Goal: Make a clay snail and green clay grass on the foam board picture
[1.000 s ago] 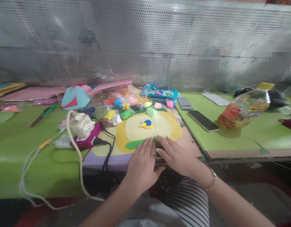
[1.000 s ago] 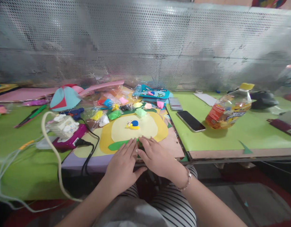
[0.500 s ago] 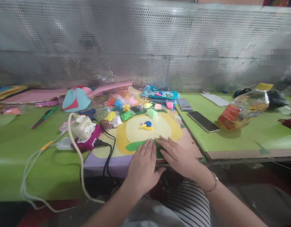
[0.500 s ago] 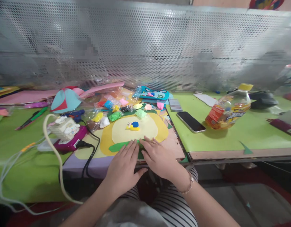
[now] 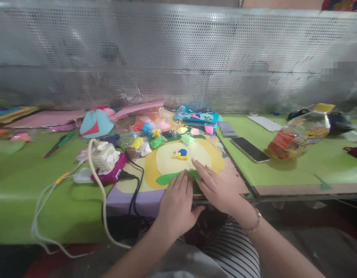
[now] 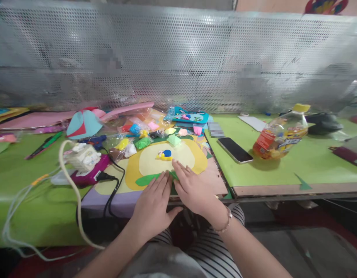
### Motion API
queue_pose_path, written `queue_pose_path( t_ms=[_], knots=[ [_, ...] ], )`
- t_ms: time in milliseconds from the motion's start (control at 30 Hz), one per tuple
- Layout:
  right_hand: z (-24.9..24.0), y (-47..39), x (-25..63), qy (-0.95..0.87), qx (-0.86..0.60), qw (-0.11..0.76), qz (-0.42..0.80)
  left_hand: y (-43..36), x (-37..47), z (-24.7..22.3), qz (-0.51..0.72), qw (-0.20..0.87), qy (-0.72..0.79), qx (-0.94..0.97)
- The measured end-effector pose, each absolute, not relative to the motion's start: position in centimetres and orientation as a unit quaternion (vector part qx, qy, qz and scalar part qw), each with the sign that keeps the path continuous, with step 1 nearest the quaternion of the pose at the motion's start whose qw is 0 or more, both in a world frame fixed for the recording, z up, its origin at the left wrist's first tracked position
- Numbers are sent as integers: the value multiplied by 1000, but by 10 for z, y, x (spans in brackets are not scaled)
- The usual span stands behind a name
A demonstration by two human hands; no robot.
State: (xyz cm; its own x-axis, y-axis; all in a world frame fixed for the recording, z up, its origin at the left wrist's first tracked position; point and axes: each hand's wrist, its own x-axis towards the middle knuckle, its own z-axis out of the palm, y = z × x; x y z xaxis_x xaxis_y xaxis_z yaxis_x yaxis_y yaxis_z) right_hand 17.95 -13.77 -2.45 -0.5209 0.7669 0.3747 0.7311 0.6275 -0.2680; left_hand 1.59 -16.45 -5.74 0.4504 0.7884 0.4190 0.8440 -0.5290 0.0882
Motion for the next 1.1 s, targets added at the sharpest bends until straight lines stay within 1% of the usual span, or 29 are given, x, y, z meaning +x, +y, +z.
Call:
queue_pose_path(
  t_ms=[167,267,400,800,1000,1100],
  knots=[
    [-23,-137,174,-912,-384,141,-8,-165,17,-57,-209,70,-489,-844],
    [-24,-139,172,-914,-387,116,-46,-166,17,-56,-200,75,-497,-841],
    [-27,-147,175,-903,-407,110,-80,-165,17,-57,-192,82,-498,-842],
    [-25,-163,175,-860,-485,107,-117,-167,24,-55,-182,103,-523,-826],
    [-29,-165,180,-851,-494,121,-127,-166,24,-57,-180,105,-518,-829],
    [-29,-160,183,-844,-500,157,-115,-166,24,-56,-178,104,-522,-828]
  ],
)
